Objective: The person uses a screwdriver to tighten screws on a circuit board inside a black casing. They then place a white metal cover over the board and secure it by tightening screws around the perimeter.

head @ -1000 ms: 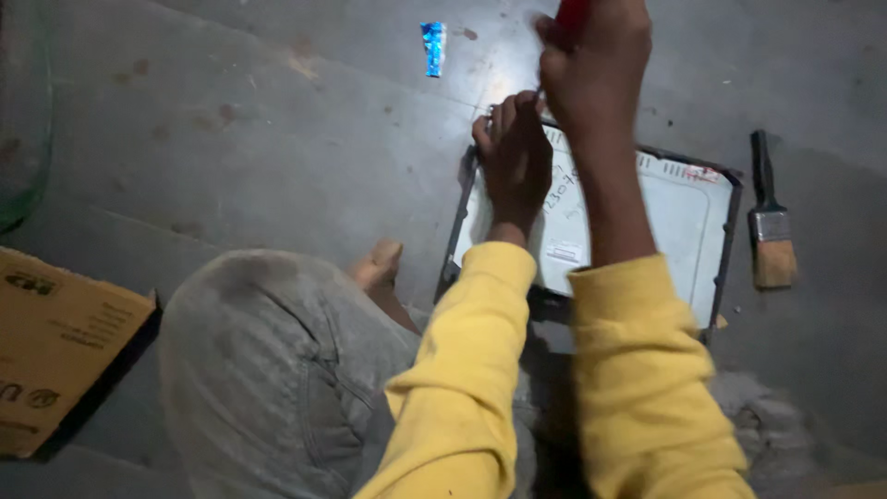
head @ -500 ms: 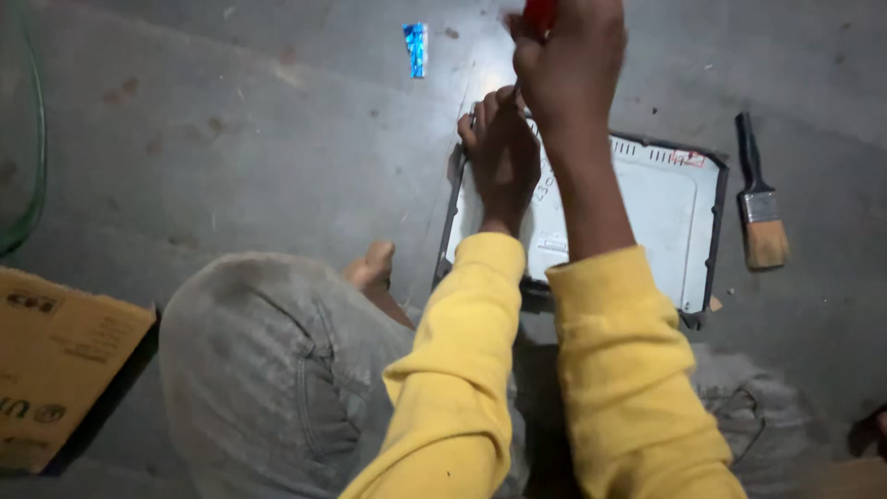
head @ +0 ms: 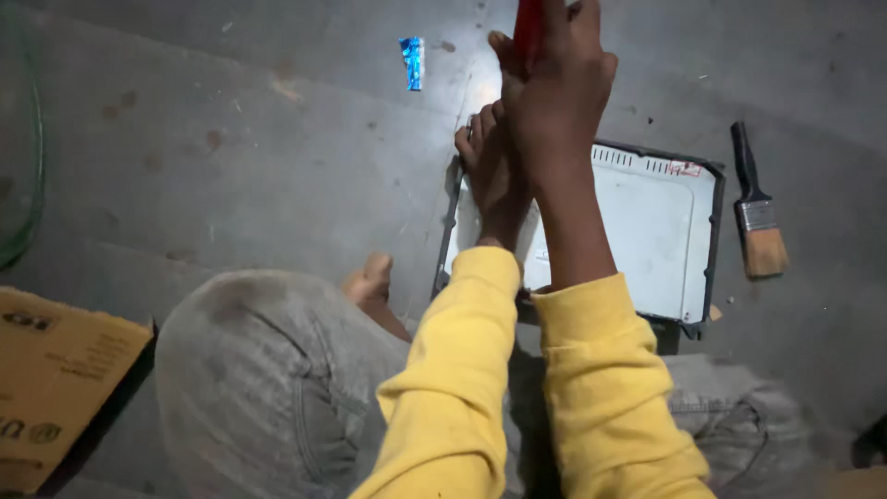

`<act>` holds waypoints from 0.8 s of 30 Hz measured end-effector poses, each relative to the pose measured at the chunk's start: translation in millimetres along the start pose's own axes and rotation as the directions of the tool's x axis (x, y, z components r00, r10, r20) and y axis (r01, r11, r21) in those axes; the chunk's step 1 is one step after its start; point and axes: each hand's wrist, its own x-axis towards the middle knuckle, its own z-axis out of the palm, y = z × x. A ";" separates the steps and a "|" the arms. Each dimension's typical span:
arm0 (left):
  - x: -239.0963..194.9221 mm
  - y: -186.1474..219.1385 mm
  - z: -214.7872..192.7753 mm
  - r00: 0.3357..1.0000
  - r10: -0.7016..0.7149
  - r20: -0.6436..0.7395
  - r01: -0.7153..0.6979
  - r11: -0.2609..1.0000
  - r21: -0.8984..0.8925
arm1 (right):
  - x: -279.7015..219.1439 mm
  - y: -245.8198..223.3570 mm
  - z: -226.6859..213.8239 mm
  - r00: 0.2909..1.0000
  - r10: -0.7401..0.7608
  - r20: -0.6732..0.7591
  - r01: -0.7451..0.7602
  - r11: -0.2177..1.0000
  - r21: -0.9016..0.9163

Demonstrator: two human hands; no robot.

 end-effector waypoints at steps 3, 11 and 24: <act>10.6 3.5 2.9 1.000 0.004 -0.019 -0.006 0.990 -0.140 | 7.9 12.9 3.6 0.996 0.001 0.084 0.000 1.000 -0.019; 6.3 2.0 12.7 1.000 0.000 -0.005 0.001 0.990 0.142 | 1.8 23.9 6.7 0.987 0.124 0.103 -0.149 0.944 0.294; 8.4 4.3 1.2 0.999 -0.047 0.016 0.049 0.983 -0.175 | 12.7 26.2 -0.7 0.997 -0.068 -0.035 0.070 0.995 0.063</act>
